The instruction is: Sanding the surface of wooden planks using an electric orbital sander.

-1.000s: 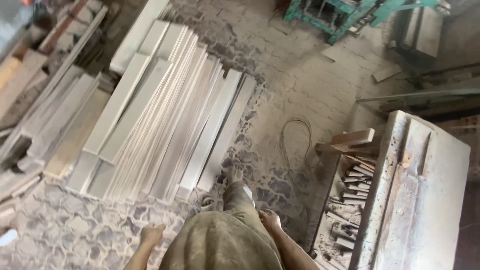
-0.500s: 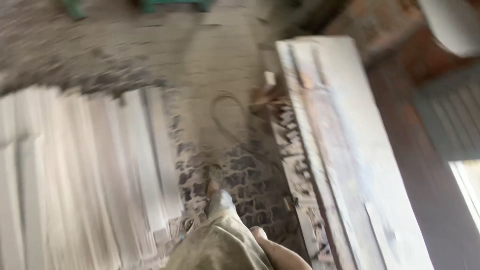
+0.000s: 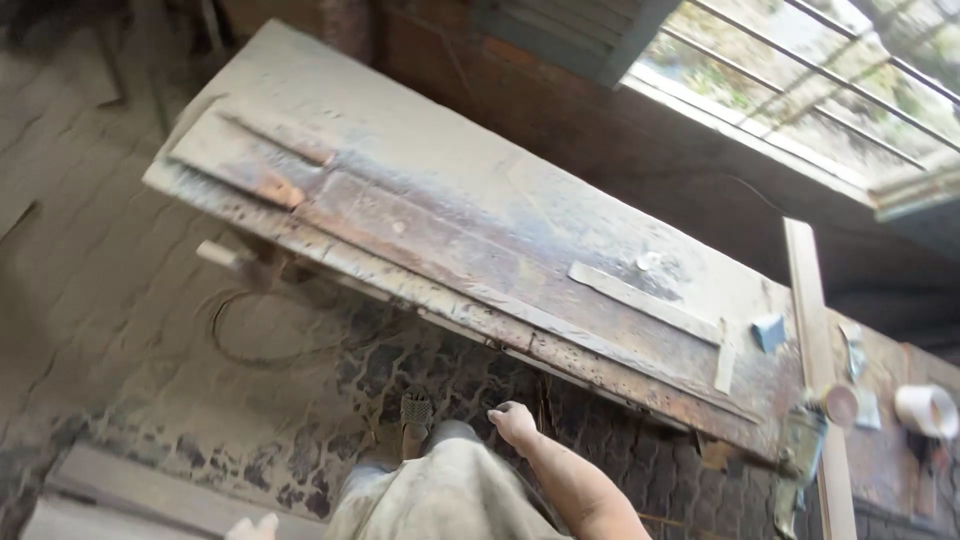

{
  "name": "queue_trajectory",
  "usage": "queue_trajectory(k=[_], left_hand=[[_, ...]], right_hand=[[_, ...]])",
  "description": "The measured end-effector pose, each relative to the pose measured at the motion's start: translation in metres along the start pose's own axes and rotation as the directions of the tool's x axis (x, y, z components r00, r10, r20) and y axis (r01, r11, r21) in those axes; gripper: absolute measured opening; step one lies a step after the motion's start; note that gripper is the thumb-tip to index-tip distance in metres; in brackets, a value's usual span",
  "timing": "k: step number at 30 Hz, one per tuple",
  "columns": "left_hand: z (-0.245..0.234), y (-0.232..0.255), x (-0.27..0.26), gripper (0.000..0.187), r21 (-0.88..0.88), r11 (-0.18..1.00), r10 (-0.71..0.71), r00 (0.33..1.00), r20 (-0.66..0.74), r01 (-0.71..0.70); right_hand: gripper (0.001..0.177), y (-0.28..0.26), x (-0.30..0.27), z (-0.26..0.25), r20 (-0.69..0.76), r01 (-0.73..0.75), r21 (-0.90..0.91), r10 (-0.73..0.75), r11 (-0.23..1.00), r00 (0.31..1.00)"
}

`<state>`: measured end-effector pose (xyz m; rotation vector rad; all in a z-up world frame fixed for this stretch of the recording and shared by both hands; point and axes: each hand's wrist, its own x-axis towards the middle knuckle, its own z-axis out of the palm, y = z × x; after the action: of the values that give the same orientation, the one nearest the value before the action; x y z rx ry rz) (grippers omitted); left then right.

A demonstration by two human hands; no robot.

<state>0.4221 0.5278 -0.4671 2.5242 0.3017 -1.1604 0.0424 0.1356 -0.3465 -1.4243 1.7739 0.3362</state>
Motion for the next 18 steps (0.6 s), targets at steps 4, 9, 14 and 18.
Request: queue_trajectory(k=[4, 9, 14, 18], left_hand=[[-0.042, 0.174, 0.002, 0.061, -0.113, 0.993, 0.035, 0.988, 0.151, -0.018], [-0.032, 0.303, -0.038, 0.035, -0.069, 0.946, 0.318, 0.87, 0.376, -0.316], [0.006, 0.364, -0.078, 0.063, 0.257, 0.785, 0.356, 0.749, 0.558, -0.564], [0.047, 0.357, -0.07, 0.069, 0.373, 0.537, 0.385, 0.614, 0.689, -0.756]], right_hand=[[0.03, -0.055, -0.042, -0.001, 0.061, -0.178, 0.381, 0.168, 0.907, 0.984], [0.04, -0.011, -0.079, 0.036, -0.028, -0.134, 0.379, 0.157, 0.916, 0.987], [0.02, 0.14, -0.075, 0.157, -0.252, 0.158, -0.403, -0.275, 0.902, 0.928], [0.045, 0.181, -0.106, 0.204, -0.056, -0.263, -0.13, 0.257, 0.956, 0.965]])
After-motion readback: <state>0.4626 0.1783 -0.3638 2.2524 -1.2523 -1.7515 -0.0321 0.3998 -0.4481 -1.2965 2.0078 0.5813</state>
